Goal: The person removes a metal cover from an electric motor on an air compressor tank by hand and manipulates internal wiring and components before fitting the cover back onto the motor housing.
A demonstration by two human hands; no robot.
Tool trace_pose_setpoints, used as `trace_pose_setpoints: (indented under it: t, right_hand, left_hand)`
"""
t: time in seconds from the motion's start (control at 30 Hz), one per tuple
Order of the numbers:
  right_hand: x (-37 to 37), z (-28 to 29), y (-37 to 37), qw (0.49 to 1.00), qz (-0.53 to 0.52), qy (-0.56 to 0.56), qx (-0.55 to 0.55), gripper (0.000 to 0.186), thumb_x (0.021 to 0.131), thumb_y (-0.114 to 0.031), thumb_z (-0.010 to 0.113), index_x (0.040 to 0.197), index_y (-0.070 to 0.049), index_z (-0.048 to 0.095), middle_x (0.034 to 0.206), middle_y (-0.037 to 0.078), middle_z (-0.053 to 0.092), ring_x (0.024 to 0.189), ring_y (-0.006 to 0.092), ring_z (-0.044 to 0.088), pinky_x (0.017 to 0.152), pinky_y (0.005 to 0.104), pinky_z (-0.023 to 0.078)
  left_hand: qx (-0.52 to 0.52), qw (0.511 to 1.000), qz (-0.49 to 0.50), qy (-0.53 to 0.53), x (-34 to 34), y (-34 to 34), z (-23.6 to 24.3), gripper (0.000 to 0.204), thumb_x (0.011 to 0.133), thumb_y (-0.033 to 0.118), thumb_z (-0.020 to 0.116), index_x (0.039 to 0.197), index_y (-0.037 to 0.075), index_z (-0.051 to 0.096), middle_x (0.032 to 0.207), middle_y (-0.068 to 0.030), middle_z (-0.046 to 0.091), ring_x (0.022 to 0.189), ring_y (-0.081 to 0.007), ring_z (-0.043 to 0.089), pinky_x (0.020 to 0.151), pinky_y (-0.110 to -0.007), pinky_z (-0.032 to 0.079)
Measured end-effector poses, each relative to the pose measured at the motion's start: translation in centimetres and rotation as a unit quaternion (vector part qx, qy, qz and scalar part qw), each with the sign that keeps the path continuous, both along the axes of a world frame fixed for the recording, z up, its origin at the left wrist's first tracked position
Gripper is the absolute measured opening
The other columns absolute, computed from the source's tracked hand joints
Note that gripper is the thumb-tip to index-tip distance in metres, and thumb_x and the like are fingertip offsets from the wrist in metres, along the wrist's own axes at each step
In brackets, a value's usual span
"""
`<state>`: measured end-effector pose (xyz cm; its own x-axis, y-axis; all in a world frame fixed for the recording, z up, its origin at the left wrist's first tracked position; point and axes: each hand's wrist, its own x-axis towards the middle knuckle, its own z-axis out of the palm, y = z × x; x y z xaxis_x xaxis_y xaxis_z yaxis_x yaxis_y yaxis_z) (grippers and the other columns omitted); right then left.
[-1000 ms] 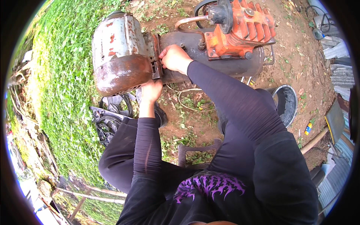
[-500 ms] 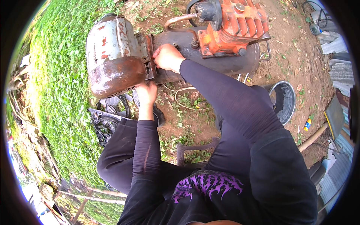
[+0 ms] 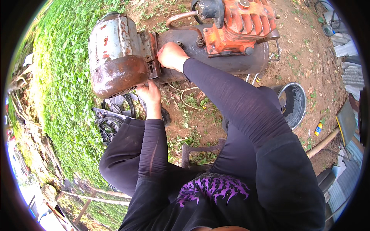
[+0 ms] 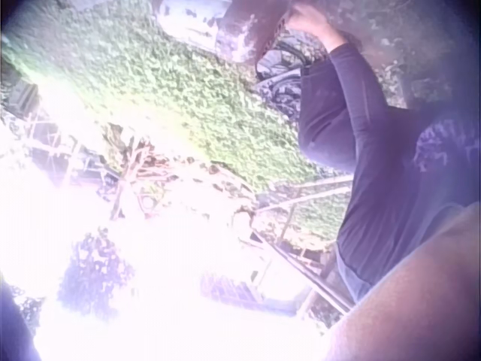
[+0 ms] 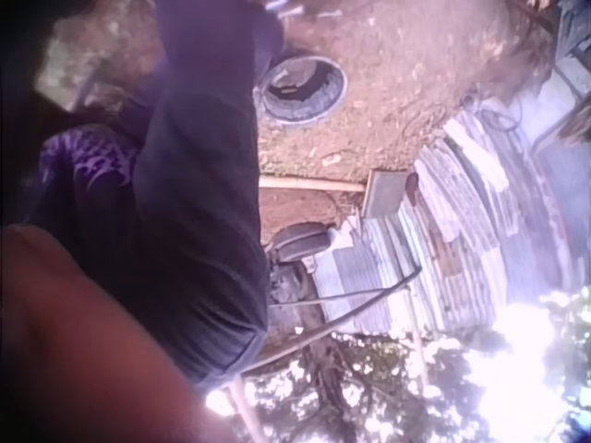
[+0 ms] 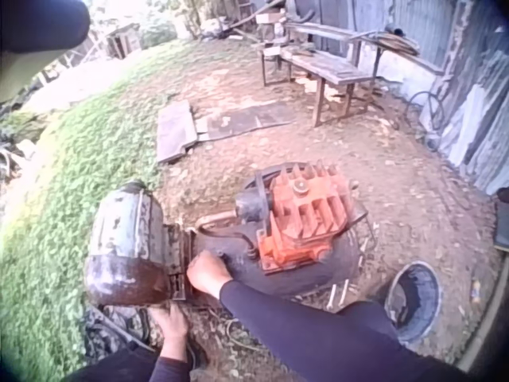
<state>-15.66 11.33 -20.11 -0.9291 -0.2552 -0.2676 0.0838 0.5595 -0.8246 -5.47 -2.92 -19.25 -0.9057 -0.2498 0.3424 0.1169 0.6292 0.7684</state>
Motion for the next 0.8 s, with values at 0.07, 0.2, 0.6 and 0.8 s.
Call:
trace_pose_setpoints:
  t: [0.07, 0.2, 0.6, 0.8]
  right_hand:
    - [-0.1, -0.6, 0.2, 1.0, -0.001, 0.006, -0.006, 0.024, 0.084, -0.018, 0.057, 0.086, -0.002, 0.074, 0.09, 0.023, 0.07, 0.091, 0.0364, 0.07, 0.083, 0.0404, 0.055]
    - [-0.1, -0.3, 0.1, 0.998, -0.038, -0.036, -0.037, 0.026, 0.084, -0.021, 0.057, 0.082, -0.001, 0.073, 0.088, 0.024, 0.07, 0.093, 0.0363, 0.07, 0.083, 0.0399, 0.055]
    - [0.3, 1.3, 0.1, 0.998, -0.048, -0.017, -0.03, 0.028, 0.083, -0.023, 0.06, 0.08, 0.002, 0.072, 0.086, 0.026, 0.069, 0.091, 0.0376, 0.069, 0.082, 0.0406, 0.055]
    - [-0.2, 1.7, 0.0, 1.0, 0.007, -0.006, 0.023, 0.027, 0.081, -0.021, 0.061, 0.081, 0.004, 0.071, 0.088, 0.027, 0.068, 0.094, 0.0379, 0.068, 0.084, 0.0401, 0.054]
  left_hand:
    - [0.016, 0.999, 0.024, 0.019, -0.1, 0.5, -0.2, 0.025, 0.085, -0.002, 0.058, 0.107, -0.012, 0.066, 0.108, -0.0211, 0.071, 0.102, -0.0261, 0.067, 0.093, -0.037, 0.047]
    - [0.002, 0.997, 0.07, 0.021, 0.1, 0.1, -0.5, 0.018, 0.084, 0.0, 0.065, 0.098, -0.011, 0.069, 0.098, -0.0174, 0.074, 0.09, -0.0222, 0.069, 0.085, -0.036, 0.05]
    - [0.038, 0.996, 0.08, 0.014, -0.3, 0.4, -0.5, 0.027, 0.081, -0.003, 0.06, 0.106, -0.01, 0.067, 0.106, -0.0217, 0.07, 0.098, -0.0272, 0.066, 0.093, -0.039, 0.046]
    - [0.071, 0.994, 0.067, 0.045, -1.0, 0.2, -1.1, 0.028, 0.081, -0.003, 0.059, 0.106, -0.01, 0.066, 0.107, -0.0232, 0.069, 0.101, -0.0286, 0.065, 0.095, -0.04, 0.045]
